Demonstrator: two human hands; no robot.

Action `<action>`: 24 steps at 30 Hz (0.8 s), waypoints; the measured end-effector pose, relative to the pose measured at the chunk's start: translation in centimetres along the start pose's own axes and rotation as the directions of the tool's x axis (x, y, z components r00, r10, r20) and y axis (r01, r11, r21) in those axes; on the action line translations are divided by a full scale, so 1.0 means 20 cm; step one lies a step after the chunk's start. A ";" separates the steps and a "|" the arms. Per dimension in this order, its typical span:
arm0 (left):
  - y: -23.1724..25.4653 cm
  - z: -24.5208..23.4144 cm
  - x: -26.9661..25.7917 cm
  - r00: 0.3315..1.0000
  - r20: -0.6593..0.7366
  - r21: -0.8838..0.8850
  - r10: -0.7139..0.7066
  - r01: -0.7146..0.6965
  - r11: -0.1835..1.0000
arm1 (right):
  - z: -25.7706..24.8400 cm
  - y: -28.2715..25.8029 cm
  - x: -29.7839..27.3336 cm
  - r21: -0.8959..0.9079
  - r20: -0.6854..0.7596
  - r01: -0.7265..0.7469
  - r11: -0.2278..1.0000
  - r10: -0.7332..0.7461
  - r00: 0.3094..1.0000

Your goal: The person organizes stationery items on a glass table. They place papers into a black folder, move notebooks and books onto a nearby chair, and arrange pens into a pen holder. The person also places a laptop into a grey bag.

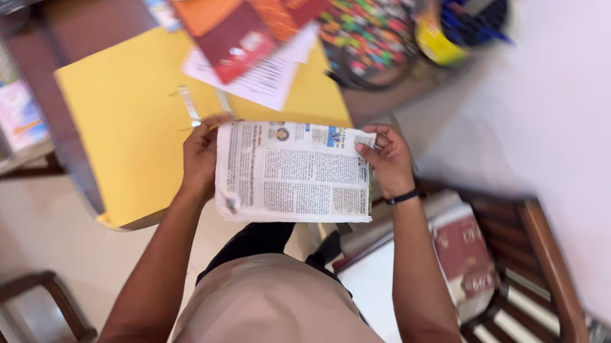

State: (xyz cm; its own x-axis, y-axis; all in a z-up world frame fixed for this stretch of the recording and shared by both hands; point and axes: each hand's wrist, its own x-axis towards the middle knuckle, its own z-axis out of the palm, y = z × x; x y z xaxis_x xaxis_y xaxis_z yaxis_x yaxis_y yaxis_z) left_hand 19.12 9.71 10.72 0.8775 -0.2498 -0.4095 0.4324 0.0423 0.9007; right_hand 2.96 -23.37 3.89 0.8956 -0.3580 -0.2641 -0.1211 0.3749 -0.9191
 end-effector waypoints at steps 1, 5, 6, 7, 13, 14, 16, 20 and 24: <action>0.00 0.08 -0.03 0.996 0.037 -0.064 -0.080 0.082 0.995 | -0.05 0.01 -0.11 0.006 -0.103 0.018 1.000 -0.017 0.995; -0.15 0.45 -0.14 0.869 0.268 0.088 -0.417 0.409 0.908 | -0.29 0.11 -0.58 0.123 -0.464 0.123 0.985 -0.053 0.884; -0.22 0.52 -0.20 0.856 0.328 0.310 -0.399 0.302 0.902 | -0.34 0.15 -0.72 0.131 -0.553 0.131 0.983 -0.037 0.832; -0.31 0.58 -0.29 0.833 0.396 0.500 -0.386 0.157 0.851 | -0.39 0.21 -0.86 0.139 -0.636 0.139 0.980 -0.019 0.771; -0.85 0.96 -0.58 0.736 0.542 0.608 -0.406 -0.010 0.794 | -0.61 0.60 -1.66 0.303 -0.770 -0.126 0.945 0.320 0.552; -0.95 1.01 -0.61 0.733 0.548 0.623 -0.404 -0.035 0.781 | -0.64 0.68 -1.77 0.333 -0.750 -0.195 0.923 0.384 0.539; -1.14 1.14 -0.64 0.685 0.542 0.715 -0.487 -0.071 0.695 | -0.69 0.84 -1.96 0.381 -0.810 -0.143 0.914 0.404 0.425; -1.54 1.41 -0.66 0.533 0.649 0.690 -0.543 -0.111 0.715 | -0.95 1.13 -2.17 0.322 -0.917 -0.091 0.942 0.334 0.218; -1.93 1.70 -0.63 0.508 0.766 0.606 -0.393 -0.369 0.704 | -1.28 1.31 -2.21 0.132 -0.963 -0.162 0.978 0.165 0.212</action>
State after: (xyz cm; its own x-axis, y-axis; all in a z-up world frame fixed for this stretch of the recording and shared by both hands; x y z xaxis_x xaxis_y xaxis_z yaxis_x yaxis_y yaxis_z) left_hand -15.72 -21.56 -13.89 0.1169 -0.8847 -0.4512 -0.1454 -0.4647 0.8735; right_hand -50.76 -19.64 -16.10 -0.2426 -0.8377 -0.4894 -0.2067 0.5375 -0.8176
